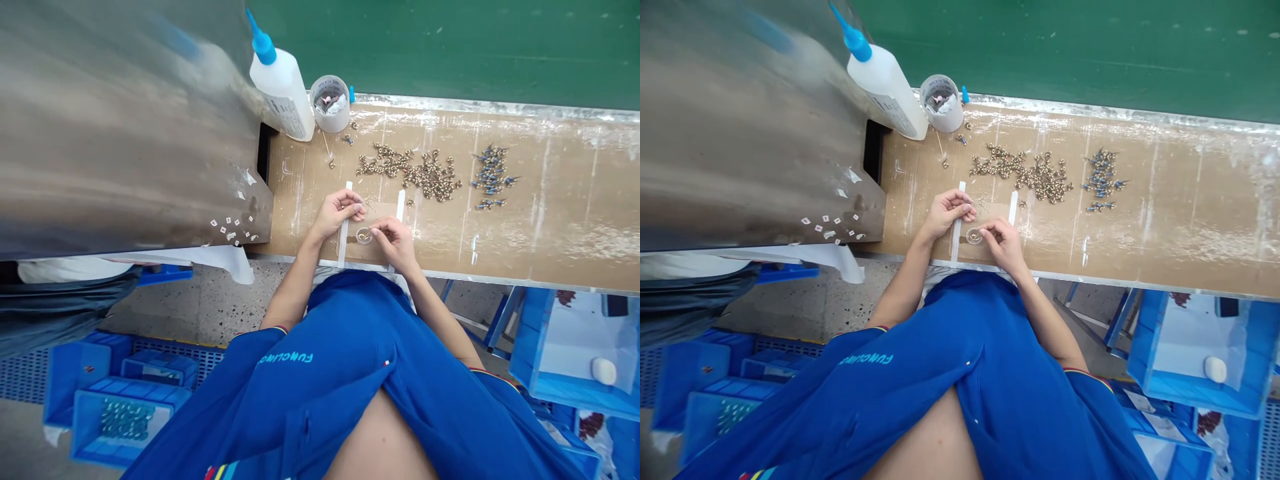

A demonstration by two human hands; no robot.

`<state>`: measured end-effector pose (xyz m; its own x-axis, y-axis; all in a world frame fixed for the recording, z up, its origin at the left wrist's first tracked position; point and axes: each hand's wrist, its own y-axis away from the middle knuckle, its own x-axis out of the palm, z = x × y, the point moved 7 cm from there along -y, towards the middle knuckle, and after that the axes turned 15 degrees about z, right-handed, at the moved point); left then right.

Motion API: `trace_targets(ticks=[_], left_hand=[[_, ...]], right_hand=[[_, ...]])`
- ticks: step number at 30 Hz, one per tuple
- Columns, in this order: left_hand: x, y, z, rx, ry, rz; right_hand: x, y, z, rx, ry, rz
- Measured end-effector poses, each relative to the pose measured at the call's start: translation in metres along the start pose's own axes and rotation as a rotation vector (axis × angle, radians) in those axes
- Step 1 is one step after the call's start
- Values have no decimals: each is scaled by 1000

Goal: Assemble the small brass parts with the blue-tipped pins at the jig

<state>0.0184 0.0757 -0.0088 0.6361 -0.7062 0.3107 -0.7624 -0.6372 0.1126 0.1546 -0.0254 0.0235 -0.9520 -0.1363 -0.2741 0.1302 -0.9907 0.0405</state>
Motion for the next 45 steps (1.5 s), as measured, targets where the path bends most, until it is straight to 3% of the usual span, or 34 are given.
trace_targets(ticks=[5, 14, 29, 45], left_hand=[[4, 1, 2, -31, -38, 35], [9, -1, 12, -54, -102, 13], [13, -2, 11, -52, -184, 27], [15, -1, 6, -30, -237, 27]], right_hand=[[-10, 1, -7, 60, -171, -87], [-29, -22, -18, -48, -145, -387], [-20, -33, -20, -56, 23, -353], [-17, -34, -20, -85, 44, -300]])
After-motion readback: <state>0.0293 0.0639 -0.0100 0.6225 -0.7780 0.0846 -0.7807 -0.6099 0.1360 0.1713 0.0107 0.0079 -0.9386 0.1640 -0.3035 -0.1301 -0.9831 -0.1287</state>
